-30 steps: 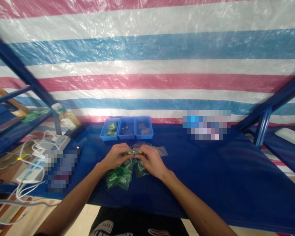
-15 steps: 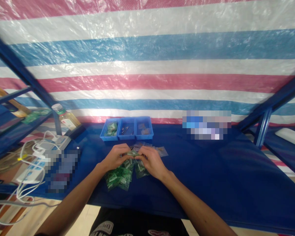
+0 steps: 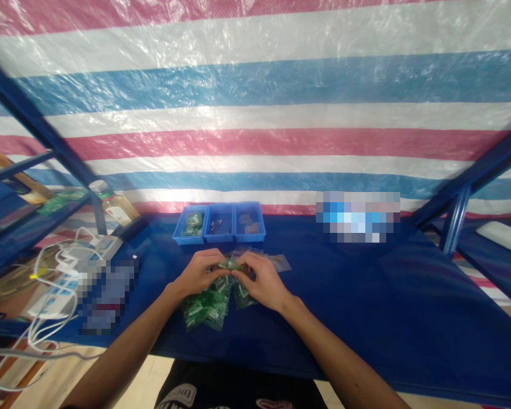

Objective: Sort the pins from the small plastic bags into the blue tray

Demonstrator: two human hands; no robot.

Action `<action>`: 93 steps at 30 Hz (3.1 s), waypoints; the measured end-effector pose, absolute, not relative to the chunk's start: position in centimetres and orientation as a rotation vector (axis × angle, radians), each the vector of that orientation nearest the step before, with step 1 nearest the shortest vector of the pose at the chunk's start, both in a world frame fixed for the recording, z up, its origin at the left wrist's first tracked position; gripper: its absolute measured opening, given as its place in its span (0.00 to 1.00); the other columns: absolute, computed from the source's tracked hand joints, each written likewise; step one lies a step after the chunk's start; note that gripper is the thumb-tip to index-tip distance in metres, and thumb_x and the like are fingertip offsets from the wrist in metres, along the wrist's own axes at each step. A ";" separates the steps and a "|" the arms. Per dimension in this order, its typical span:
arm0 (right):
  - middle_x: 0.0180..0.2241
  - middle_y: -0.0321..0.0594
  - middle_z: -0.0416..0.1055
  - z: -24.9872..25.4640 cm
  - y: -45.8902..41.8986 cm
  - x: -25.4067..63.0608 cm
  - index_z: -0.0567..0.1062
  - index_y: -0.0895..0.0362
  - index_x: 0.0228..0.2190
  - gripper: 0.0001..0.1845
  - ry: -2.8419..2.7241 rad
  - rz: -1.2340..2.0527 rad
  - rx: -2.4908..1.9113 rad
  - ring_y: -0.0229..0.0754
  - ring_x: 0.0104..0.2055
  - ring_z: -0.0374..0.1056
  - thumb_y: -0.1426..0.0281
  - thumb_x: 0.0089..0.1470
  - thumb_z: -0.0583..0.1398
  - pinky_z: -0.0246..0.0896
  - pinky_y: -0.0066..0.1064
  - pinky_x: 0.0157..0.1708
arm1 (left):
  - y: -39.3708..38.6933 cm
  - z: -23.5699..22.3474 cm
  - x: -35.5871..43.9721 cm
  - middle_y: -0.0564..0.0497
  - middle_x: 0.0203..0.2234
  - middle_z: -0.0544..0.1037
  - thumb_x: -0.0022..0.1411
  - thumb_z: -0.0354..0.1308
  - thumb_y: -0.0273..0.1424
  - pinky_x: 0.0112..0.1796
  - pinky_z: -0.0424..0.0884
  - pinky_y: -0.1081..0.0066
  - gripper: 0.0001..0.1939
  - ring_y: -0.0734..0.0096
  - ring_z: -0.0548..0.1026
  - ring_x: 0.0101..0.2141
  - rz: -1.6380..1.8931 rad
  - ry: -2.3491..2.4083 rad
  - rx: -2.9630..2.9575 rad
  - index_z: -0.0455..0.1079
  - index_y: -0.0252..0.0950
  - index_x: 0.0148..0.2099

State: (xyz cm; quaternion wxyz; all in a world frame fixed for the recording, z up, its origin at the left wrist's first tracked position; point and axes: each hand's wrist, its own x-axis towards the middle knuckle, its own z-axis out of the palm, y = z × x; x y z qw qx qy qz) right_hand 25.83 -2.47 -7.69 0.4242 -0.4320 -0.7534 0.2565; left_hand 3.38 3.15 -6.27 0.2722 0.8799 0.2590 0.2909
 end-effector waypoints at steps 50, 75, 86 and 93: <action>0.20 0.31 0.63 -8.3 -2.4 25.9 0.79 0.55 0.29 0.16 -1.720 0.755 -1.146 0.36 0.23 0.56 0.57 0.64 0.62 0.51 0.30 0.26 | 3.4 -6.5 3.4 0.45 0.34 0.78 0.72 0.58 0.34 0.39 0.70 0.68 0.10 0.67 0.73 0.36 0.934 0.638 2.387 0.74 0.33 0.39; 0.25 0.34 0.66 -8.1 -2.2 25.8 0.72 0.55 0.26 0.16 -1.830 0.722 -1.090 0.39 0.27 0.62 0.61 0.64 0.63 0.54 0.31 0.29 | 3.2 -6.2 3.4 0.51 0.27 0.73 0.68 0.62 0.39 0.32 0.65 0.73 0.13 0.72 0.70 0.29 0.849 0.701 2.381 0.72 0.34 0.35; 0.45 0.48 0.75 -4.4 -0.9 37.2 0.76 0.57 0.45 0.18 -1.240 -0.351 -1.471 0.56 0.52 0.67 0.56 0.62 0.62 0.55 0.51 0.58 | 7.0 -4.7 -1.8 0.55 0.31 0.77 0.66 0.62 0.43 0.39 0.71 0.69 0.27 0.67 0.76 0.33 1.395 1.547 1.960 0.63 0.42 0.64; 0.59 0.64 0.59 -8.3 -0.1 51.7 0.64 0.55 0.60 0.50 -0.744 -0.452 -1.940 0.72 0.64 0.53 0.44 0.42 0.70 0.47 0.66 0.58 | 9.7 -5.8 -3.7 0.47 0.42 0.80 0.68 0.59 0.41 0.48 0.69 0.59 0.14 0.55 0.75 0.44 1.044 1.807 2.288 0.76 0.45 0.52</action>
